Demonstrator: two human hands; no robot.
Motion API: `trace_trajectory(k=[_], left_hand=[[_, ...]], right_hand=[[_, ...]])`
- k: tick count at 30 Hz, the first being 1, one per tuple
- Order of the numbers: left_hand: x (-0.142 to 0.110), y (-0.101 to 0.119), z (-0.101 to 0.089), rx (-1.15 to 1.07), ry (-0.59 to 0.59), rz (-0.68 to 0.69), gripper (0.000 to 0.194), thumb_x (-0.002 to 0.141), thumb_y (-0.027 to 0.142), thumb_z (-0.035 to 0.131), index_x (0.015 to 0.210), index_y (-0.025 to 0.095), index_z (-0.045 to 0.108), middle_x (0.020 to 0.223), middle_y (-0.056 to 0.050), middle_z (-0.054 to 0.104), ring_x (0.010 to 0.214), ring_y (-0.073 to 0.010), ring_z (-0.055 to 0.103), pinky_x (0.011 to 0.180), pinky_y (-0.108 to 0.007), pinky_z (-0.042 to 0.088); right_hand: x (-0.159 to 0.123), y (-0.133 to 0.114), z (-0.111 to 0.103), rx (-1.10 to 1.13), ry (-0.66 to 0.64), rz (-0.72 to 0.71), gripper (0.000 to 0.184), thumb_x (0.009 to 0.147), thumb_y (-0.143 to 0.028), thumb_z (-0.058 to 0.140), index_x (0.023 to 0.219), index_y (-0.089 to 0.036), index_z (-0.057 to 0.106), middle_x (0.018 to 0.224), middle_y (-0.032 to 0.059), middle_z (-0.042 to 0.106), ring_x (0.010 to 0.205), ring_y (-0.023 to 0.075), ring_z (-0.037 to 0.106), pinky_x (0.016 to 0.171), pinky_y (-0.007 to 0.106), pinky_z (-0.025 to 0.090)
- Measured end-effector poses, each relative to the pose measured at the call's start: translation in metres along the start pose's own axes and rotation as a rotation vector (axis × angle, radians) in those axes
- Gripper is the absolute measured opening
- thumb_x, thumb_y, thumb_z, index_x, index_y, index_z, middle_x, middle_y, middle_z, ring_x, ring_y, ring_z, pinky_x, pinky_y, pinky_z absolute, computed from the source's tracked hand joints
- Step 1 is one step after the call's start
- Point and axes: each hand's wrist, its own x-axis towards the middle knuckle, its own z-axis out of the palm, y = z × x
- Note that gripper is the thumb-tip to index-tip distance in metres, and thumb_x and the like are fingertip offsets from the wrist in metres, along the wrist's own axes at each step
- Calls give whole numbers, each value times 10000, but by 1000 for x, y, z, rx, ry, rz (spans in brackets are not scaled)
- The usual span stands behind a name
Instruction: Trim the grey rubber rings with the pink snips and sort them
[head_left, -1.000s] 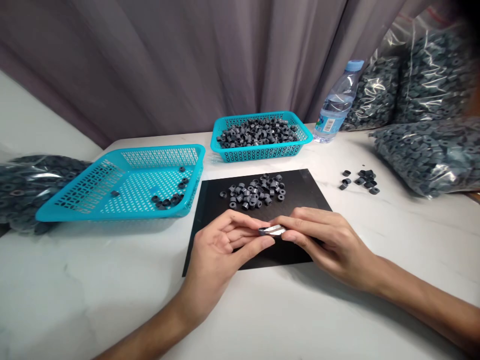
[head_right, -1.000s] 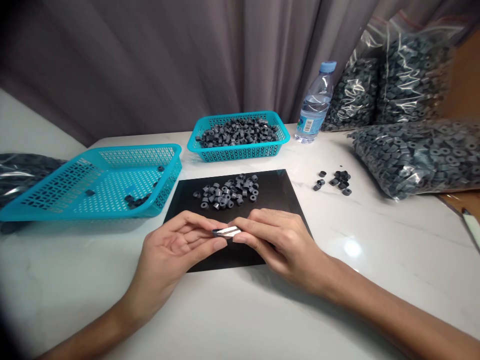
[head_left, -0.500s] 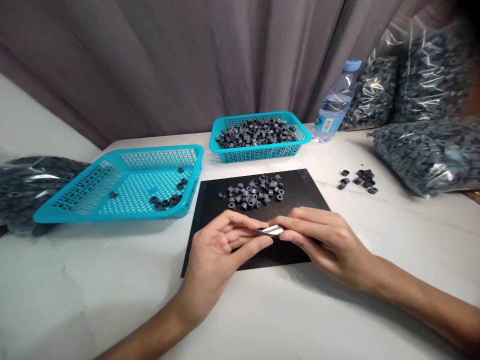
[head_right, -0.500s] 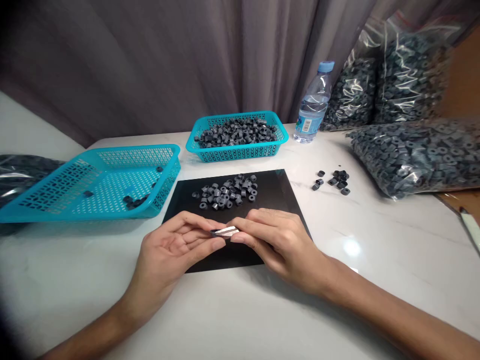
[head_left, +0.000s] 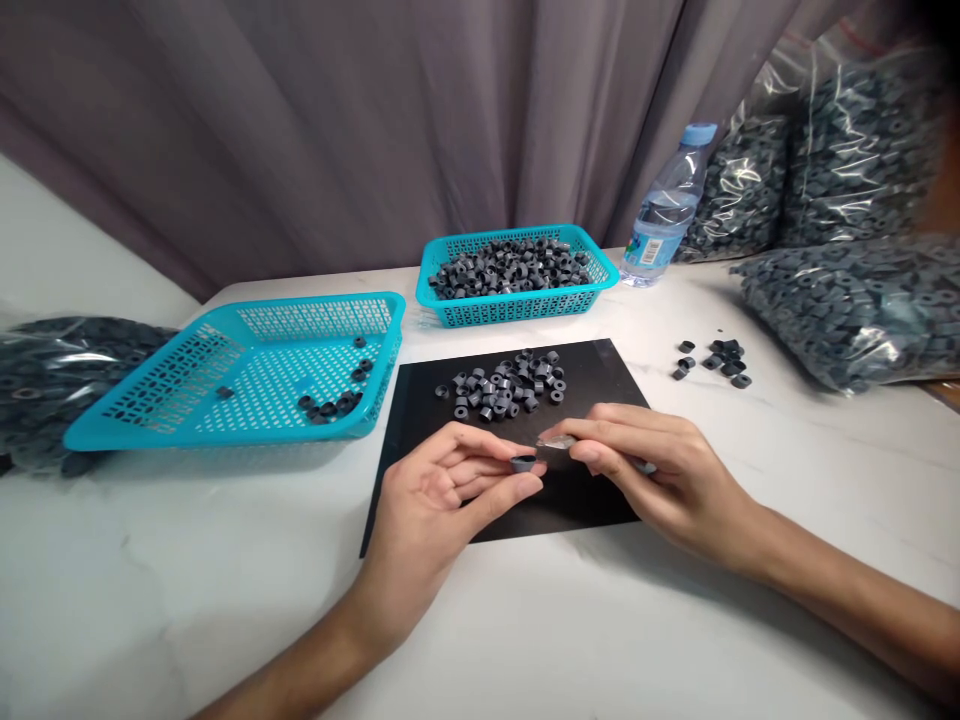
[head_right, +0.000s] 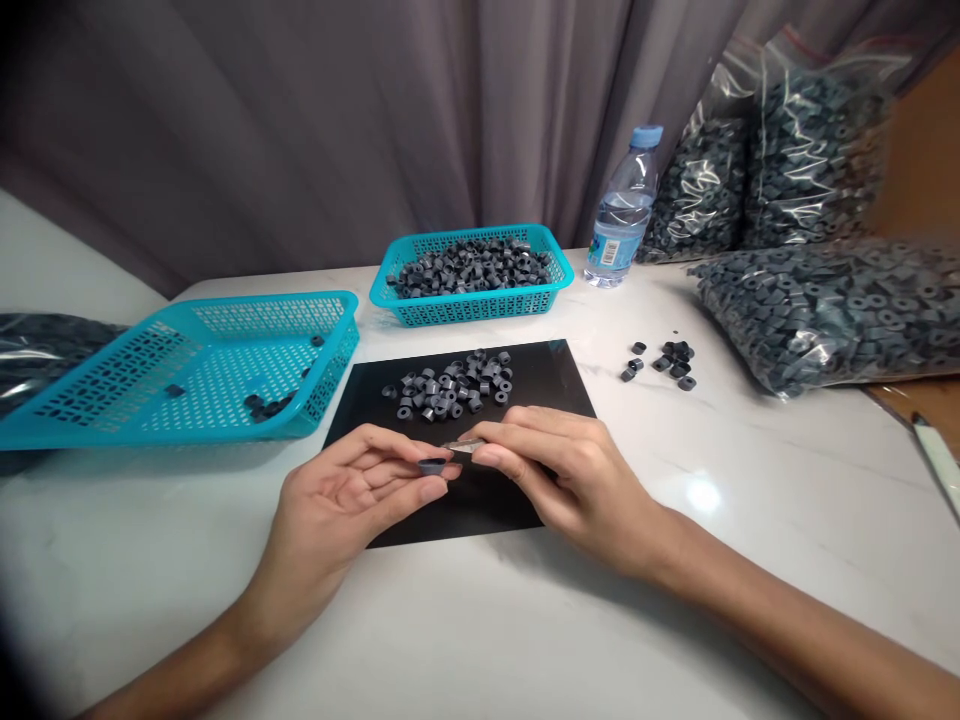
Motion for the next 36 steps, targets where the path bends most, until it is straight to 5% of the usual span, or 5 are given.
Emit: trace_trajectory(k=[26, 36], left_hand=[[0, -2, -1, 17, -21, 10, 206, 770, 153, 861, 869, 178, 683, 964, -16, 820, 937, -155, 783, 876, -183, 616], [0, -1, 1, 95, 34, 1, 214, 741, 189, 882, 861, 185, 704, 898, -10, 802, 888, -155, 776, 837, -176, 617]], right_hand=[[0, 1, 4, -73, -61, -90, 225, 1027, -166, 543, 1177, -82, 688, 843, 70, 676, 719, 153, 584, 653, 282, 470], [-3, 4, -1, -46, -23, 18, 237, 1045, -215, 516, 1200, -170, 689, 847, 52, 681, 716, 154, 604, 655, 288, 492]])
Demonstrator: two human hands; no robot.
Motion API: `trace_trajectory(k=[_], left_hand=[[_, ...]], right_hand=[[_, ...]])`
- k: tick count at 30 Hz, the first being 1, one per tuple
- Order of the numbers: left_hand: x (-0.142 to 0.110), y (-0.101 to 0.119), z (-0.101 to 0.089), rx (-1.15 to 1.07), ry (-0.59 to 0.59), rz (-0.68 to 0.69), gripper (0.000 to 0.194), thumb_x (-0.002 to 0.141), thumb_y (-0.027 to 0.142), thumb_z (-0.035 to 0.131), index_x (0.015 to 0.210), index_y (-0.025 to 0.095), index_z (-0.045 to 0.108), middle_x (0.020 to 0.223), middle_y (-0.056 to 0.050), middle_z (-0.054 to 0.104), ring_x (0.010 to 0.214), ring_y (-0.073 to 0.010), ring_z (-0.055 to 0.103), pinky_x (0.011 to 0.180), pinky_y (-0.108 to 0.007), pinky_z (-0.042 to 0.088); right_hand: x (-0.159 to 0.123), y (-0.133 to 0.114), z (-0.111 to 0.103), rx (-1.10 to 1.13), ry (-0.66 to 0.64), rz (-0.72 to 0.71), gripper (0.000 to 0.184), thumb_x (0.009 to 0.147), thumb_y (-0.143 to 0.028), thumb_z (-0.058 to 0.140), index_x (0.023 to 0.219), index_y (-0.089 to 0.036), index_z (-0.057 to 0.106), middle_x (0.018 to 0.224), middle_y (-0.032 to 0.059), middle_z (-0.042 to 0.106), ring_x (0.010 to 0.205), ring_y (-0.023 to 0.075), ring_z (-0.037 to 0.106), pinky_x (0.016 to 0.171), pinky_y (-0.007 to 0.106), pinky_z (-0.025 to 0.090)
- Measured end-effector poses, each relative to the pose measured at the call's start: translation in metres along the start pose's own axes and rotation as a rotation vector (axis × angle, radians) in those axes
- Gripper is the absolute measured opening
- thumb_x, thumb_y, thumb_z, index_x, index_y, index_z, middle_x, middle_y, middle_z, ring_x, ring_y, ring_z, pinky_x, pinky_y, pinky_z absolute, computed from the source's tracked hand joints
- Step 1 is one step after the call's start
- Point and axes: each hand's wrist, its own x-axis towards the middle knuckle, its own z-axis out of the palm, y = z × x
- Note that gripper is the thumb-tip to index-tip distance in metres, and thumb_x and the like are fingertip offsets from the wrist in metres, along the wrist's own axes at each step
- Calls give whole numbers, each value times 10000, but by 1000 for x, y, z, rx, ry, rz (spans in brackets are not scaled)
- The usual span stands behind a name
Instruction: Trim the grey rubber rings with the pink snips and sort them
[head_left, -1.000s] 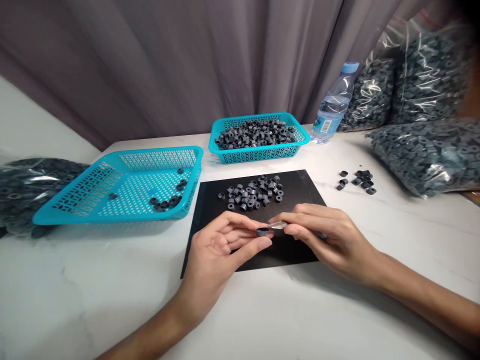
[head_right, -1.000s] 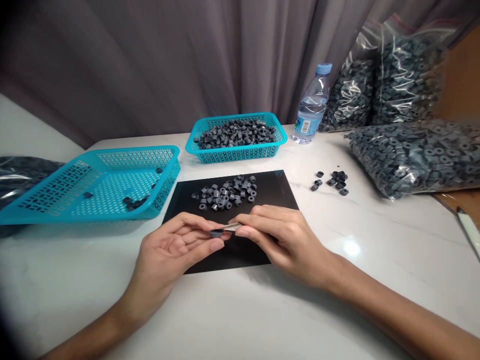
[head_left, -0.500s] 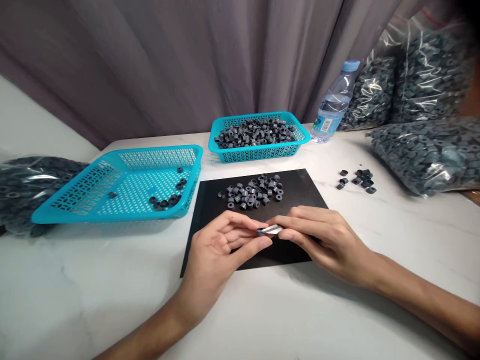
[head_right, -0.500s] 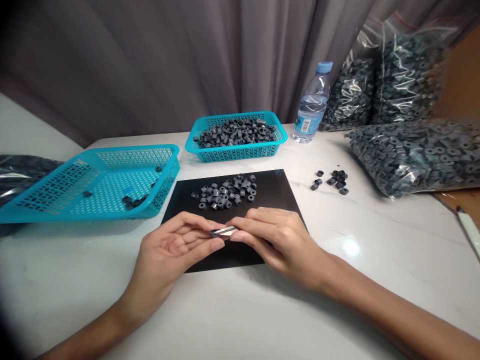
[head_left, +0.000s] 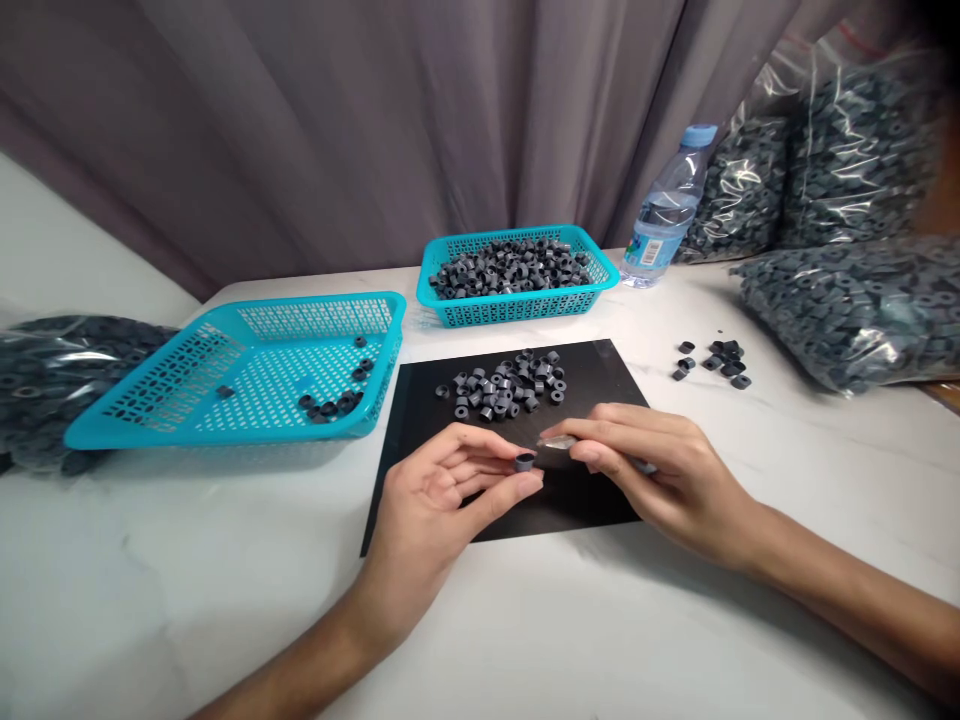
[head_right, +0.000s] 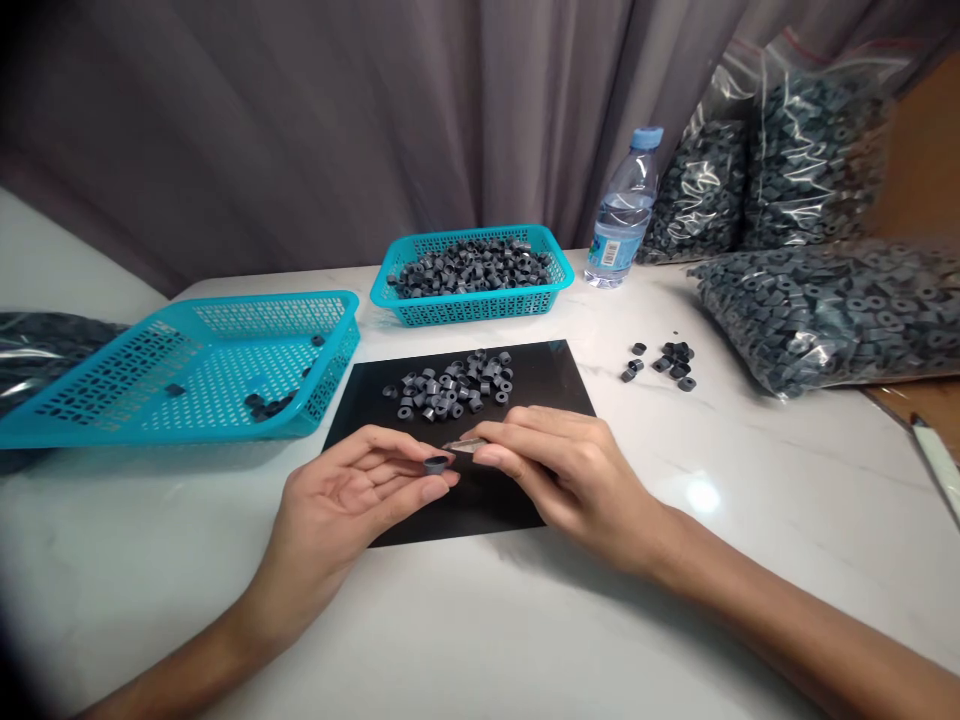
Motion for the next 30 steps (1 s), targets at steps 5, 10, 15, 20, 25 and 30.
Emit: trace_trajectory(k=[5, 10, 15, 20, 25, 30], left_hand=[[-1, 0, 0, 115, 58, 68, 168, 741, 199, 876, 848, 213, 747, 875, 18, 780, 808, -122, 754, 788, -151, 612], [-3, -1, -3, 146, 34, 103, 135, 777, 213, 854, 876, 245, 768, 902, 34, 776, 817, -105, 735, 795, -140, 599], [-2, -4, -4, 191, 30, 124, 146, 797, 204, 838, 925, 255, 789, 917, 29, 779, 795, -104, 716, 794, -150, 589], [-1, -6, -4, 193, 26, 115, 168, 794, 228, 842, 954, 261, 799, 940, 14, 780, 815, -130, 715, 804, -188, 597], [-1, -4, -2, 166, 9, 98, 178, 785, 206, 841, 952, 245, 792, 923, 8, 774, 794, -129, 714, 797, -199, 605], [-1, -4, -2, 160, -9, 106, 198, 781, 186, 842, 959, 219, 761, 914, -1, 763, 821, -139, 717, 807, -213, 608]], right_hand=[[1, 1, -3, 18, 26, 94, 252, 1058, -250, 482, 1163, -188, 703, 819, 38, 667, 712, 154, 609, 650, 288, 485], [1, -2, 0, 86, 9, 189, 271, 1063, -310, 471, 1066, -199, 718, 738, 14, 603, 695, 156, 580, 635, 284, 452], [3, -4, 2, 222, -24, 374, 334, 1066, -415, 452, 1027, -203, 707, 782, 14, 603, 712, 141, 552, 634, 256, 446], [4, -2, 4, 307, -64, 449, 369, 1027, -504, 506, 1014, -196, 710, 727, -2, 558, 655, 127, 499, 556, 225, 424], [5, -2, 6, 370, -65, 492, 349, 1000, -514, 553, 1019, -197, 698, 846, 24, 636, 695, 129, 523, 567, 224, 420], [5, -5, 7, 438, -86, 509, 303, 996, -479, 575, 986, -196, 684, 862, 23, 647, 707, 129, 531, 590, 230, 422]])
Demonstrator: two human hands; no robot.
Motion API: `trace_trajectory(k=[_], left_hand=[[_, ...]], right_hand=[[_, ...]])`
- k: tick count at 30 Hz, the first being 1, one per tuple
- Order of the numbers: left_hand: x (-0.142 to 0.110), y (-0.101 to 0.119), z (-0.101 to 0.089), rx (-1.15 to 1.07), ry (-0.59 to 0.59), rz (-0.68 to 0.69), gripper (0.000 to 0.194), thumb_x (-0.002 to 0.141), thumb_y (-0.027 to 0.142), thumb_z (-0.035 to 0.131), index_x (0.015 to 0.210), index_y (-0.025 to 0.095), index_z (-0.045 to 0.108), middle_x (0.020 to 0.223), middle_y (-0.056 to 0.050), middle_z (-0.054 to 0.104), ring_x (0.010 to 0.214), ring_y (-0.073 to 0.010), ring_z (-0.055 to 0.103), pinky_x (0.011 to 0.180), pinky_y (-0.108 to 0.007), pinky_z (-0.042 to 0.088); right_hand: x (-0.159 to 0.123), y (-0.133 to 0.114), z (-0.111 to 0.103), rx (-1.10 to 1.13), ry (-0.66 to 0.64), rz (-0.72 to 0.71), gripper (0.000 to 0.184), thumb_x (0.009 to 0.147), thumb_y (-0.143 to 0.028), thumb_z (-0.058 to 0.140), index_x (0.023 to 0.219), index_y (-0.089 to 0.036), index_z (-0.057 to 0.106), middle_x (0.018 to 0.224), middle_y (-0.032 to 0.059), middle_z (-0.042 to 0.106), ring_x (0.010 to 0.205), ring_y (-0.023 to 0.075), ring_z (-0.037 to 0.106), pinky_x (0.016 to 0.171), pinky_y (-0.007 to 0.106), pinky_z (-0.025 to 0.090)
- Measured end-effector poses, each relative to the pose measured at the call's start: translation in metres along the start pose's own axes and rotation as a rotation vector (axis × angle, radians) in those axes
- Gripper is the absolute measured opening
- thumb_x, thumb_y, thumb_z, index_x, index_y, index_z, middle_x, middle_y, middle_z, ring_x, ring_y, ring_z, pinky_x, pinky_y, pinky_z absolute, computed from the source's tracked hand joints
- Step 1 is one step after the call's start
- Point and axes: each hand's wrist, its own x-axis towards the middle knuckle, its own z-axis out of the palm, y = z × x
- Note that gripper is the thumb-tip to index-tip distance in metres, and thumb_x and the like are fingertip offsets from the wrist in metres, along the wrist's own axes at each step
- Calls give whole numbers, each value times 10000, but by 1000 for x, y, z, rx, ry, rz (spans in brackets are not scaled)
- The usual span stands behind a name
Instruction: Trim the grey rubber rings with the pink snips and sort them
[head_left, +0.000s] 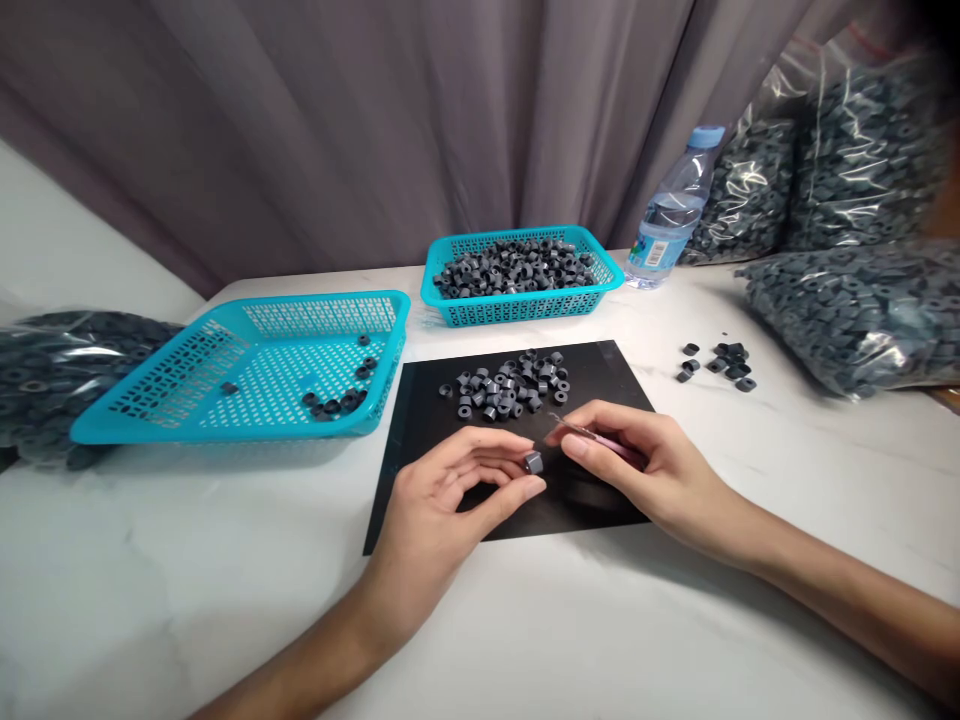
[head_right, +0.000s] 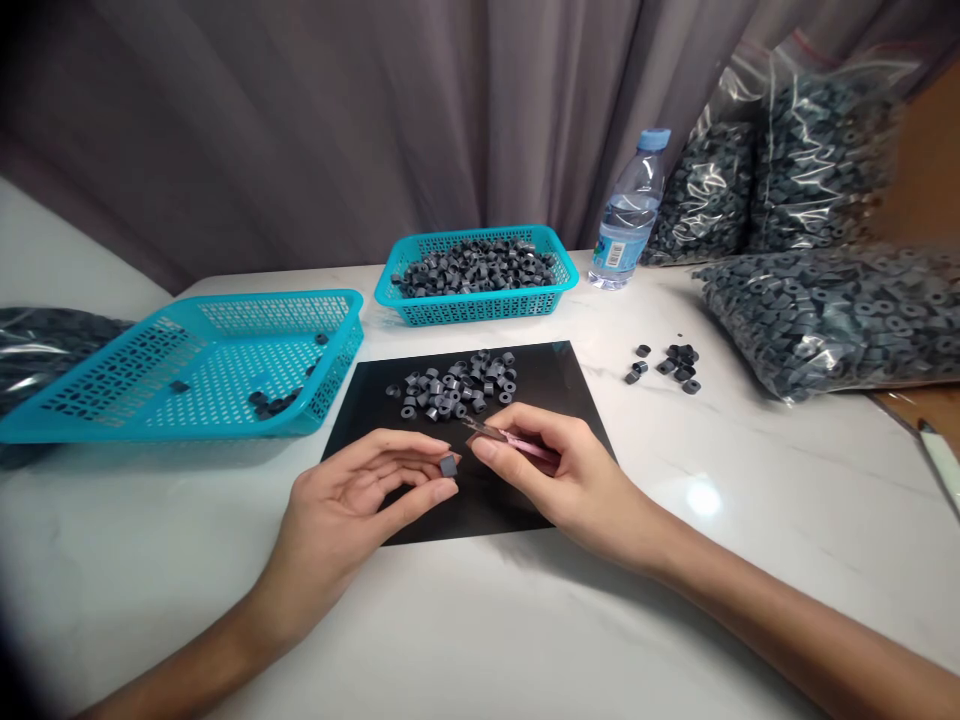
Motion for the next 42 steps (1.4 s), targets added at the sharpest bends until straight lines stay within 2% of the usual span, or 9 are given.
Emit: trace_trajectory(k=[7, 13, 22, 28, 33, 38, 42], left_hand=[[-1, -3, -1, 38, -15, 26, 140, 820, 191, 807, 940, 219, 742, 966, -14, 756, 887, -156, 714, 811, -226, 602], [-1, -3, -1, 59, -65, 25, 101, 869, 203, 750, 969, 209, 734, 1033, -48, 749, 989, -201, 707, 820, -255, 594], [-1, -5, -2, 132, -40, 72, 131, 871, 212, 758, 995, 235, 724, 1004, -19, 734, 837, -148, 661, 797, -246, 562], [-2, -3, -2, 145, -4, 83, 119, 864, 228, 770, 962, 233, 704, 997, -11, 728, 877, -153, 645, 793, -232, 540], [-1, -1, -2, 139, 18, 94, 139, 853, 189, 774, 960, 234, 698, 961, 6, 711, 810, -129, 612, 793, -222, 532], [1, -4, -4, 213, 15, 150, 139, 843, 164, 774, 949, 236, 718, 929, 20, 695, 816, -121, 614, 779, -219, 513], [0, -7, -6, 290, 14, 227, 172, 839, 131, 770, 967, 243, 743, 931, 24, 697, 848, -124, 623, 802, -227, 502]], right_hand=[[-1, -4, 4, 78, -37, 44, 285, 966, -463, 628, 918, -186, 673, 822, 9, 615, 685, 118, 487, 586, 232, 386], [-1, -3, 7, 85, -68, 43, 268, 922, -448, 693, 915, -181, 715, 769, -3, 609, 666, 112, 500, 584, 219, 408], [0, -3, 7, 47, -64, 49, 288, 954, -459, 643, 913, -184, 720, 803, 10, 652, 682, 125, 531, 600, 234, 422], [0, 0, 5, 30, -57, 44, 298, 974, -475, 617, 941, -191, 700, 831, 1, 643, 715, 122, 528, 619, 225, 414], [-4, 3, -1, -155, 23, -50, 335, 1047, -470, 475, 1054, -209, 685, 835, 4, 634, 693, 126, 512, 601, 238, 408], [-3, 3, -7, -268, 10, -201, 252, 1048, -364, 524, 1161, -212, 689, 914, 19, 662, 788, 134, 575, 694, 234, 440], [0, 4, -10, -324, -20, -299, 247, 1026, -312, 584, 1229, -222, 692, 818, -4, 609, 735, 121, 555, 676, 226, 430]])
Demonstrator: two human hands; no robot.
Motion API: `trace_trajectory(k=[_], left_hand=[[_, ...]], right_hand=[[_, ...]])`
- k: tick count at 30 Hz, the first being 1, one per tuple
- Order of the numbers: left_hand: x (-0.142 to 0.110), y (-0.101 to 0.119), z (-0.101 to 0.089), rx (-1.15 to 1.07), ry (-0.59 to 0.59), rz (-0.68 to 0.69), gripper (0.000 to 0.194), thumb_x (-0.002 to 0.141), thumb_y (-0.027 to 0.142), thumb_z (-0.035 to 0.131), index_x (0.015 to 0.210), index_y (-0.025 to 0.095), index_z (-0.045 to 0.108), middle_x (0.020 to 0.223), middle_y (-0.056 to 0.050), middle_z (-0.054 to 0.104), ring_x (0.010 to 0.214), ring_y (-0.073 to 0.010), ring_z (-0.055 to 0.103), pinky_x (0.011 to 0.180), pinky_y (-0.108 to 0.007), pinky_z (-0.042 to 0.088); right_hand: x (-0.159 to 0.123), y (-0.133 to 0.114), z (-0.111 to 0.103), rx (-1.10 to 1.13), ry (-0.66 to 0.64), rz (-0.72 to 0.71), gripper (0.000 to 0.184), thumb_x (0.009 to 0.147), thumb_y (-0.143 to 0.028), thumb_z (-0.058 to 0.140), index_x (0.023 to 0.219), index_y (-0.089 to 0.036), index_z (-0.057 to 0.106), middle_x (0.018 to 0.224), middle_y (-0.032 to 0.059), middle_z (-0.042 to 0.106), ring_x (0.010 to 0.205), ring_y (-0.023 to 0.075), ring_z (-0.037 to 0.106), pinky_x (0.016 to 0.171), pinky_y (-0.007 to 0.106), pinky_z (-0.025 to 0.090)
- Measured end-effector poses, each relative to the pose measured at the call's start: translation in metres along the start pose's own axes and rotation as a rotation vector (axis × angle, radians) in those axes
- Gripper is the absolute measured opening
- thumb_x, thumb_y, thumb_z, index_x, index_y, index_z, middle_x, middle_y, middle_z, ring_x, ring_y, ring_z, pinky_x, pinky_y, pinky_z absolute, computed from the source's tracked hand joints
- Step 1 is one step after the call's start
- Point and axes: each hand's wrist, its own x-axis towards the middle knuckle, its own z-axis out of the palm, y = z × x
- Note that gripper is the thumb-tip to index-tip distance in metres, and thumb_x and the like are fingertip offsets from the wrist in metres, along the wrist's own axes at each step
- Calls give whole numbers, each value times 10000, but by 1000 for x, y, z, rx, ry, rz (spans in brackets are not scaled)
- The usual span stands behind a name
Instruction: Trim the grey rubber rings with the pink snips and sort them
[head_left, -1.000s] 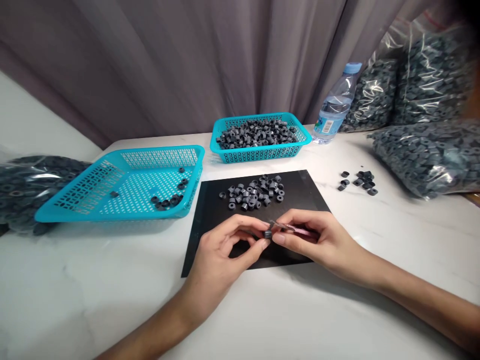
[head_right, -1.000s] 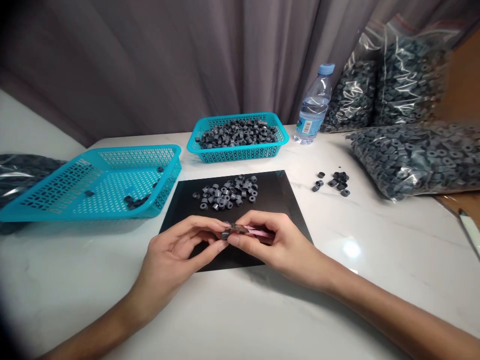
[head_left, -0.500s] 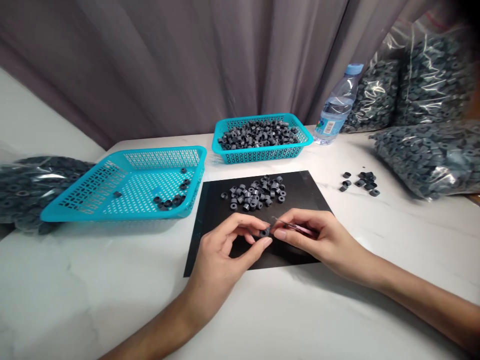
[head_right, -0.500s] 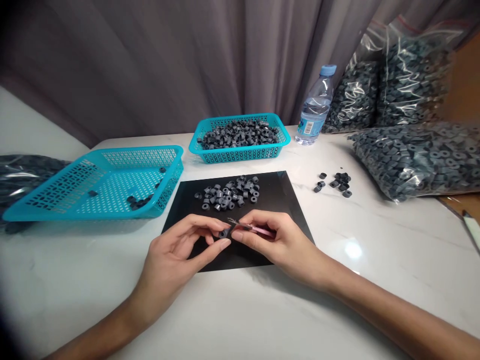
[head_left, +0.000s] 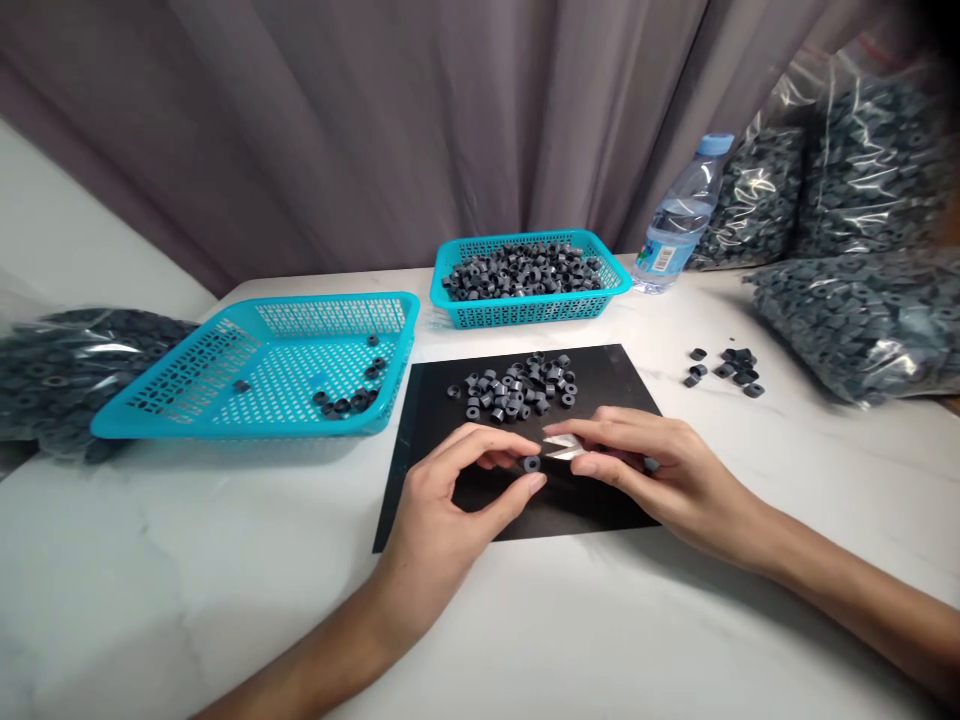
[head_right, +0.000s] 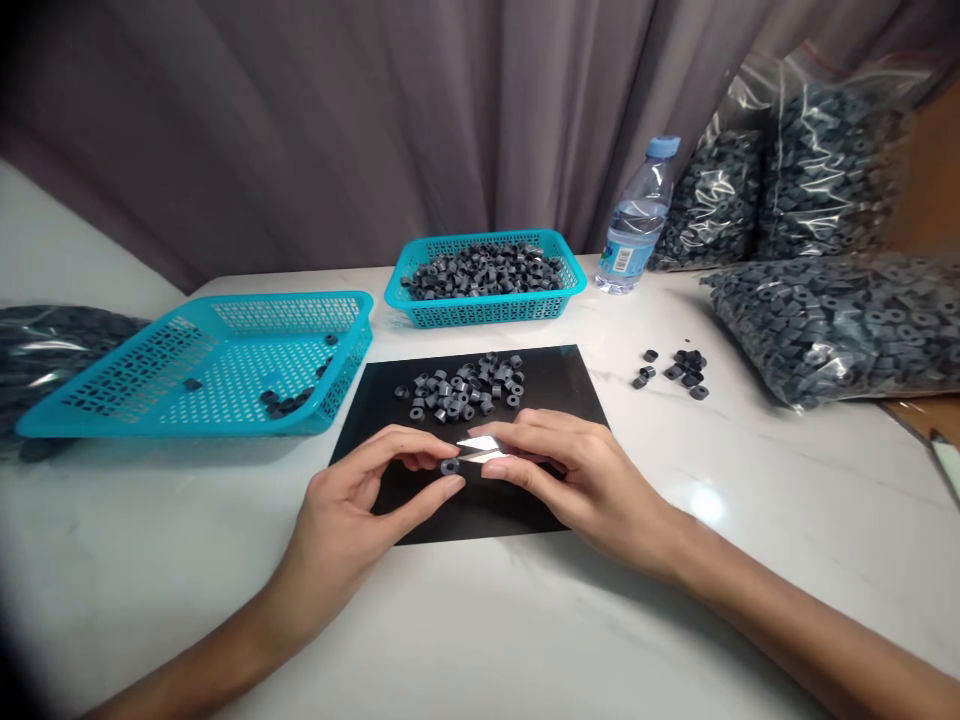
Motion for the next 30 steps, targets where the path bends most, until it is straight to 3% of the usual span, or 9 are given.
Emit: trace_trajectory(k=[6, 11, 15, 19, 21, 25, 27, 30], left_hand=[[1, 1, 0, 32, -29, -13, 174, 873, 164, 743, 1019, 256, 762, 949, 27, 728, 869, -126, 637, 823, -228, 502], [3, 0, -1, 126, -109, 11, 115, 899, 194, 715, 994, 231, 768, 885, 17, 738, 845, -149, 667, 846, -270, 503], [2, -7, -2, 151, -150, 24, 134, 908, 202, 701, 1018, 245, 763, 904, 17, 747, 856, -154, 678, 841, -264, 516], [1, -12, -4, 101, -196, -48, 158, 908, 188, 687, 1027, 268, 752, 946, 40, 779, 878, -133, 715, 838, -205, 535], [1, -13, -5, 84, -202, -65, 114, 907, 201, 687, 989, 262, 738, 937, 44, 782, 875, -125, 728, 832, -179, 542], [4, -13, -5, 85, -182, -35, 48, 884, 198, 693, 901, 243, 690, 839, 52, 758, 796, -114, 735, 773, -151, 553], [6, -14, -4, 89, -170, -21, 65, 857, 179, 696, 862, 236, 666, 794, 55, 746, 747, -114, 736, 735, -148, 558], [7, -16, -2, 92, -163, -44, 77, 841, 188, 695, 854, 234, 635, 777, 54, 748, 723, -121, 745, 697, -151, 559]], right_hand=[[1, 2, 4, 2, 102, -50, 188, 1031, -264, 566, 1062, -179, 731, 779, 0, 601, 685, 115, 530, 633, 238, 408], [1, 0, 12, 86, 73, 78, 304, 1062, -339, 481, 963, -176, 718, 696, -9, 577, 652, 125, 530, 635, 249, 407], [2, -2, 20, 154, 57, 200, 278, 1015, -420, 560, 947, -179, 680, 790, 4, 611, 700, 127, 520, 635, 240, 392], [4, -4, 27, 293, 184, 356, 314, 918, -478, 689, 869, -188, 581, 624, -83, 377, 555, 86, 306, 507, 230, 249], [5, -5, 29, 338, 154, 389, 346, 900, -501, 703, 854, -185, 572, 609, -93, 331, 545, 82, 270, 496, 235, 214], [8, -7, 34, 307, 17, 375, 349, 913, -508, 682, 859, -166, 638, 648, -68, 399, 601, 93, 331, 537, 237, 248], [8, -6, 37, 264, -6, 396, 337, 929, -504, 663, 865, -174, 656, 596, -85, 299, 574, 95, 277, 524, 248, 208], [8, -5, 40, 207, -8, 390, 341, 937, -479, 654, 788, -175, 617, 576, -85, 307, 563, 95, 289, 523, 246, 208]])
